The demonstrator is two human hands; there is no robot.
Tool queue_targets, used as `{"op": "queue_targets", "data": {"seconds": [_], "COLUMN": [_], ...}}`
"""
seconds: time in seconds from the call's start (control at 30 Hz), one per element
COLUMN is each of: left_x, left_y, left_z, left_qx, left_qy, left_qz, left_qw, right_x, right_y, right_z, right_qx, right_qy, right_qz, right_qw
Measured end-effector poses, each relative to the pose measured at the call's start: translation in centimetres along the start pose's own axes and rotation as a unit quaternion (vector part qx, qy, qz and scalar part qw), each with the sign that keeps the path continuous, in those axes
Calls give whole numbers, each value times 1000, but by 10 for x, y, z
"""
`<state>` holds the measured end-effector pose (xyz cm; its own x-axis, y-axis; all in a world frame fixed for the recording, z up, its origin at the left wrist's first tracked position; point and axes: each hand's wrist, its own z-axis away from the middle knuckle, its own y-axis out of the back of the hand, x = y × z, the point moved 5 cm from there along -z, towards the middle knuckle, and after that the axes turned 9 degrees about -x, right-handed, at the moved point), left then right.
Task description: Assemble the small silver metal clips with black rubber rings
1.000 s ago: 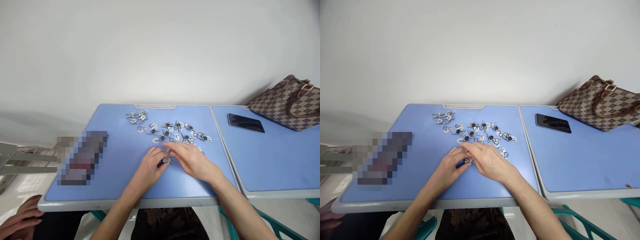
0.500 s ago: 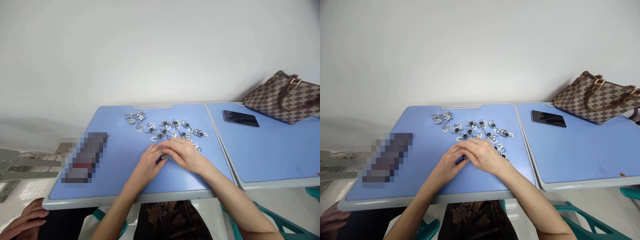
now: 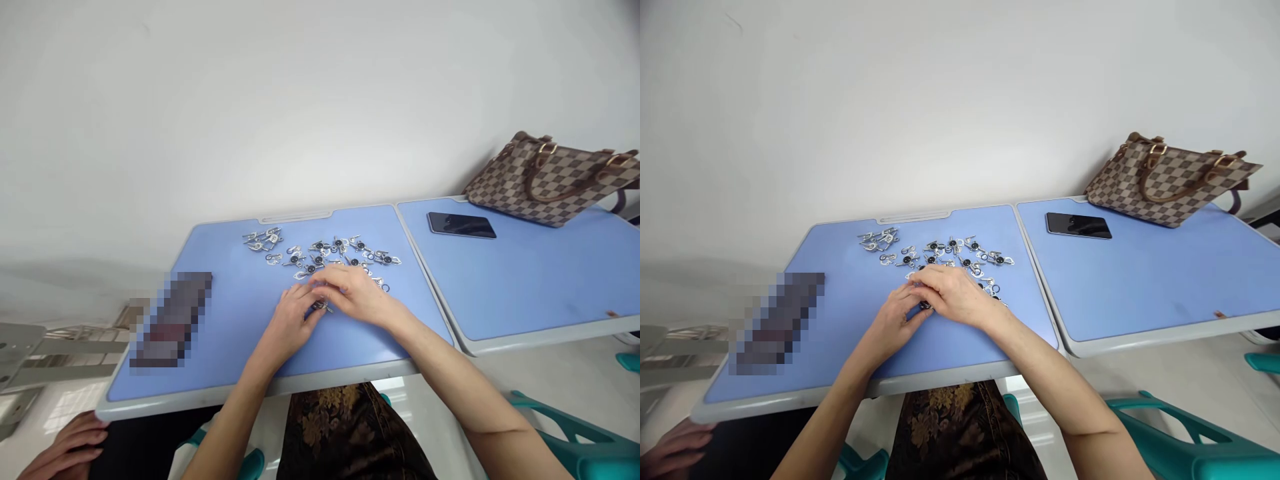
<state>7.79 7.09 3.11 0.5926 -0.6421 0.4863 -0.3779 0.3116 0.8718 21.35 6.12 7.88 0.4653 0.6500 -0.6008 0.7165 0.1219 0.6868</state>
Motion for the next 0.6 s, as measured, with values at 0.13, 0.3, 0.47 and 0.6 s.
{"op": "queue_targets", "data": {"seconds": [0.13, 0.3, 0.47, 0.6], "left_x": [-1, -2, -2, -1], "left_y": [-1, -1, -1, -1], "left_z": [1, 0, -1, 0], "left_qx": [5, 11, 8, 7], "left_qy": [-9, -18, -5, -4], "left_qz": [-6, 2, 2, 0], "left_qw": [1000, 1000, 1000, 1000], "right_x": [8, 4, -3, 4], "right_y": [-2, -3, -1, -3], "right_z": [-1, 1, 2, 1], "right_qx": [29, 7, -35, 6], "right_qy": [-33, -7, 15, -14], "right_qz": [24, 67, 44, 31], "right_qw": [999, 998, 998, 999]}}
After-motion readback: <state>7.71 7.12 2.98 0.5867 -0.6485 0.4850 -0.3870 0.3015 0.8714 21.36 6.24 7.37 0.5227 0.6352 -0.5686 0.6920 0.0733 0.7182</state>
